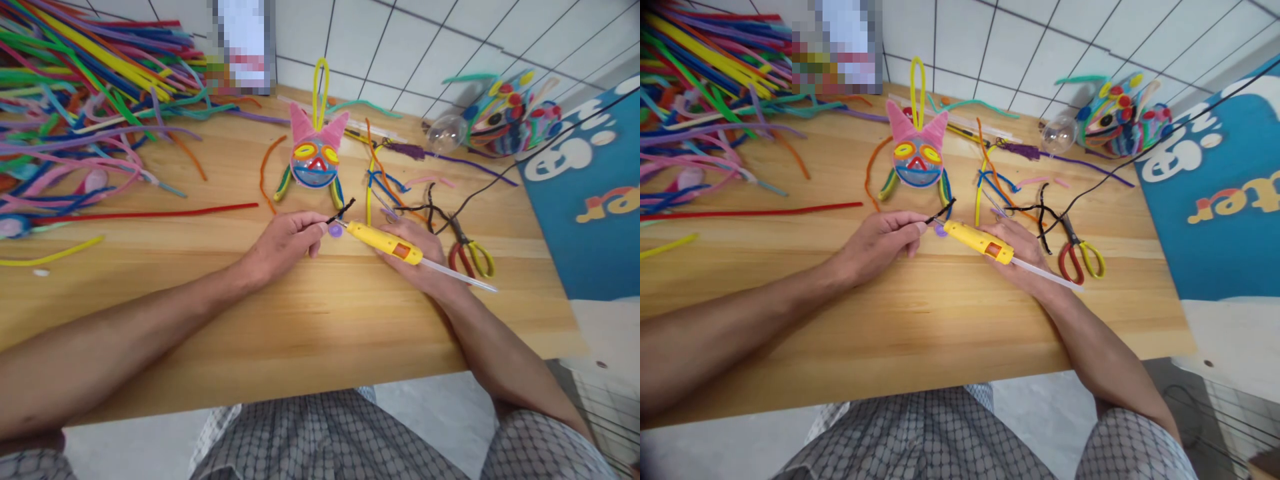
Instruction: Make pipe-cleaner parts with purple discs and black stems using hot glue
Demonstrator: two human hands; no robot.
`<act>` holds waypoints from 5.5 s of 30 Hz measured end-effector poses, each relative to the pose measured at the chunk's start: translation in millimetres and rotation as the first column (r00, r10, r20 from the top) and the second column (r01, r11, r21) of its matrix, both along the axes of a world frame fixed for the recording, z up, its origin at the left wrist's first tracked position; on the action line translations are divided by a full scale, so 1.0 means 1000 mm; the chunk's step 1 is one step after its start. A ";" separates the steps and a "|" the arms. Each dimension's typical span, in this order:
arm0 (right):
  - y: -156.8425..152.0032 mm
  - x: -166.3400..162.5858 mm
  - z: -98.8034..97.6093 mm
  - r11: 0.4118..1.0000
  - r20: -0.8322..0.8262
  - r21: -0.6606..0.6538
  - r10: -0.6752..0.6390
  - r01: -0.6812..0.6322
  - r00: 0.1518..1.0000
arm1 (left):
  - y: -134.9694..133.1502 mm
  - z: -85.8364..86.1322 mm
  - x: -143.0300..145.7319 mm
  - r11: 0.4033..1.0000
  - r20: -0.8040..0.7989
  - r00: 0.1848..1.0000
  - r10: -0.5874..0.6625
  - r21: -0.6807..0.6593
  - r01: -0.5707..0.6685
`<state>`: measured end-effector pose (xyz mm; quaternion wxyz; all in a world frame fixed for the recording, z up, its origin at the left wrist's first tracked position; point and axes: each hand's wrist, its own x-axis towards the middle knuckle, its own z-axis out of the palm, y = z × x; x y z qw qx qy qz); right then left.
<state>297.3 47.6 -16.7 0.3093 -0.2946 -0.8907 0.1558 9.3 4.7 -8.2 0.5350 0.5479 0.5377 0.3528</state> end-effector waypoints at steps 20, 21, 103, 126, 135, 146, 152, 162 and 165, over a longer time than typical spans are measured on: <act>0.001 0.003 -0.002 0.999 0.004 0.001 -0.040 0.040 0.999 | 0.000 -0.002 0.000 1.000 0.029 0.999 0.015 -0.017 -0.015; 0.001 0.003 -0.001 0.999 0.006 0.002 -0.048 0.048 0.999 | 0.000 -0.002 0.000 1.000 0.029 1.000 0.011 -0.018 -0.011; -0.008 -0.007 -0.007 0.941 0.160 0.318 -0.171 0.113 0.972 | -0.002 -0.009 0.004 0.994 0.001 0.999 0.036 0.099 -0.036; -0.010 -0.010 -0.004 0.931 0.141 0.353 -0.153 0.095 0.978 | -0.003 -0.006 0.005 0.994 -0.002 0.999 0.052 0.092 -0.052; -0.010 -0.010 -0.005 0.928 0.127 0.360 -0.145 0.091 0.981 | -0.002 -0.005 0.006 0.996 0.031 0.998 0.056 0.073 -0.058; -0.011 -0.012 -0.001 0.914 0.163 0.393 -0.175 0.099 0.971 | -0.003 -0.009 0.006 0.994 0.014 0.999 0.050 0.095 -0.051; -0.011 -0.011 -0.001 0.926 0.178 0.352 -0.207 0.134 0.962 | -0.002 -0.009 0.005 0.993 0.003 0.999 0.044 0.107 -0.045; -0.011 -0.012 0.000 0.908 0.176 0.400 -0.208 0.123 0.962 | -0.003 -0.008 0.007 0.992 0.010 0.998 0.055 0.113 -0.055; -0.011 -0.012 -0.001 0.908 0.189 0.405 -0.201 0.111 0.961 | -0.002 -0.009 0.007 0.993 0.017 0.998 0.057 0.104 -0.058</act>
